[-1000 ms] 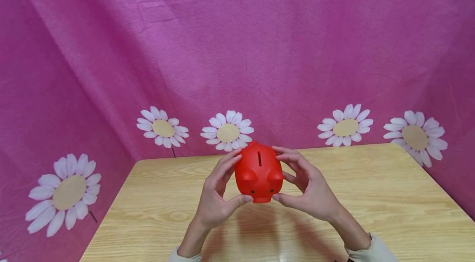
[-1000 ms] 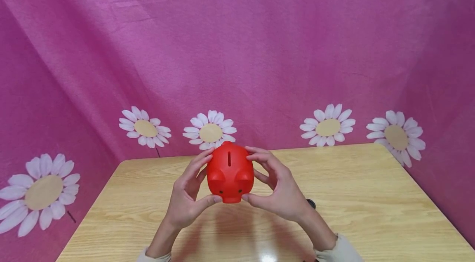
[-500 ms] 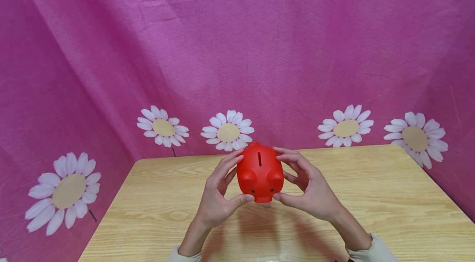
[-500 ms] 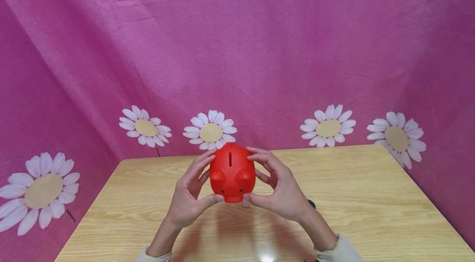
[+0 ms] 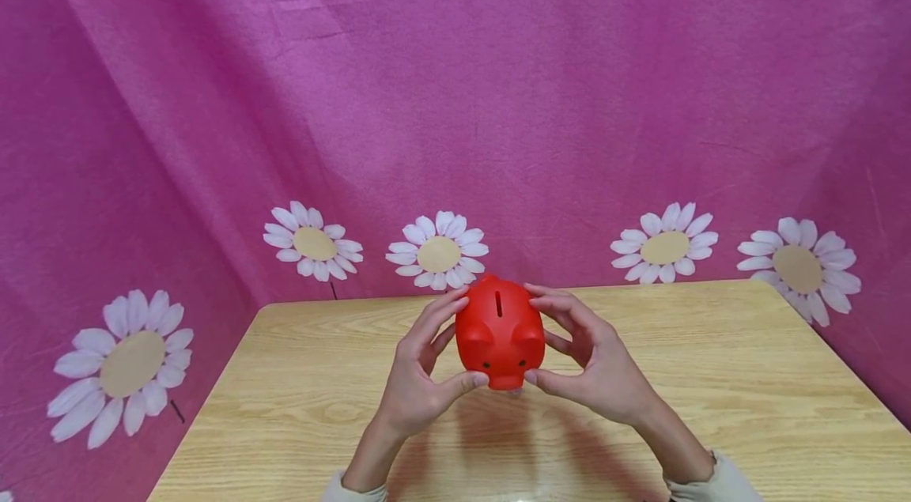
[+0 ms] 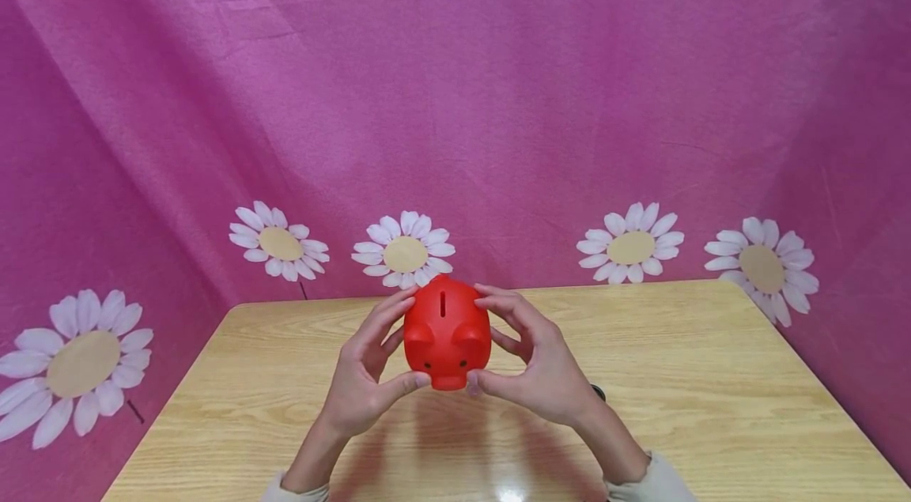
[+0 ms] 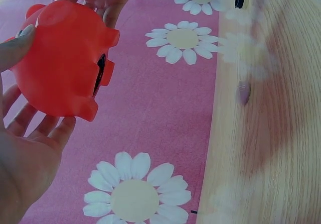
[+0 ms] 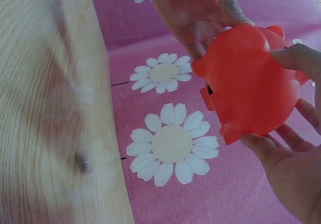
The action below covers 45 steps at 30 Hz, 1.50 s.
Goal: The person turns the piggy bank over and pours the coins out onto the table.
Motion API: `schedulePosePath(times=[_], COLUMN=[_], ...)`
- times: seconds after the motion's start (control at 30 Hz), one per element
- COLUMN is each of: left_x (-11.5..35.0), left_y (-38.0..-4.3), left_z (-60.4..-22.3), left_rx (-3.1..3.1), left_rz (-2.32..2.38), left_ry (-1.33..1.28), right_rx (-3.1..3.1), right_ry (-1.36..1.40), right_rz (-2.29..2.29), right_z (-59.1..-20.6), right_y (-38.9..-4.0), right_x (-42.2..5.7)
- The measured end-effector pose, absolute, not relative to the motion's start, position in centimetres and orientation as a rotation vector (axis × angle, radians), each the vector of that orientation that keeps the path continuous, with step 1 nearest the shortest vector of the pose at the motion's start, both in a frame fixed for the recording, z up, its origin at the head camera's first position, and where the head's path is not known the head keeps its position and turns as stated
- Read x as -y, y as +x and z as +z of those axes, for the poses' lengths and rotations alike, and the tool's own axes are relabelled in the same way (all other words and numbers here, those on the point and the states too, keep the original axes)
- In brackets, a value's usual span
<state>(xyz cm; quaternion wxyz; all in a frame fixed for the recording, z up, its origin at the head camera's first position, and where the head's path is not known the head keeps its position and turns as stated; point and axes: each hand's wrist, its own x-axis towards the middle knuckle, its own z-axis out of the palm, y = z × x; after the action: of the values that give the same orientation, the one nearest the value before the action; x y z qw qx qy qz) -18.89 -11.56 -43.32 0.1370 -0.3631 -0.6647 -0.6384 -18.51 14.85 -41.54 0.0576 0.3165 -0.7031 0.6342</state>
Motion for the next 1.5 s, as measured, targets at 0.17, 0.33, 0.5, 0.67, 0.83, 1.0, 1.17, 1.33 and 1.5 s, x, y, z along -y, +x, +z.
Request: schedulePosePath(times=[0.17, 0.33, 0.5, 0.67, 0.83, 1.0, 1.17, 1.33, 1.5], left_x=[11.5, 11.4, 11.5, 11.4, 11.4, 11.5, 11.5, 11.6, 11.6], left_y=[-19.0, -18.9, -18.7, -18.5, -18.3, -18.3, -18.4, -18.4, -18.5], left_z=[-43.4, -43.4, -42.8, -41.8, -41.6, -41.9, -42.1, -42.1, -42.3], left_rx=[1.946, 1.969, 1.844, 1.709, 1.713, 1.742, 1.763, 1.779, 1.786], left_rz=[-1.840, -1.833, -1.785, -1.669, -1.651, -1.669, -1.690, -1.706, -1.716], left_ry=[-1.024, -1.011, -1.126, -1.279, -1.287, -1.258, -1.238, -1.222, -1.211], right_rx=[2.165, 2.171, 1.957, 1.771, 1.772, 1.816, 1.843, 1.873, 1.918], right_ry=[0.938, 0.951, 1.160, 1.291, 1.295, 1.269, 1.253, 1.230, 1.196], right_rz=[1.895, 1.841, 1.819, 1.777, 1.769, 1.772, 1.772, 1.773, 1.775], right_z=[-41.6, -42.1, -42.1, -41.4, -41.4, -41.5, -41.6, -41.7, -41.7], right_y=[-18.6, -18.9, -19.0, -18.8, -18.7, -18.6, -18.7, -18.7, -18.6], right_x=[-14.9, -15.0, -14.9, -14.8, -14.7, -14.8, -14.9, -14.9, -14.9])
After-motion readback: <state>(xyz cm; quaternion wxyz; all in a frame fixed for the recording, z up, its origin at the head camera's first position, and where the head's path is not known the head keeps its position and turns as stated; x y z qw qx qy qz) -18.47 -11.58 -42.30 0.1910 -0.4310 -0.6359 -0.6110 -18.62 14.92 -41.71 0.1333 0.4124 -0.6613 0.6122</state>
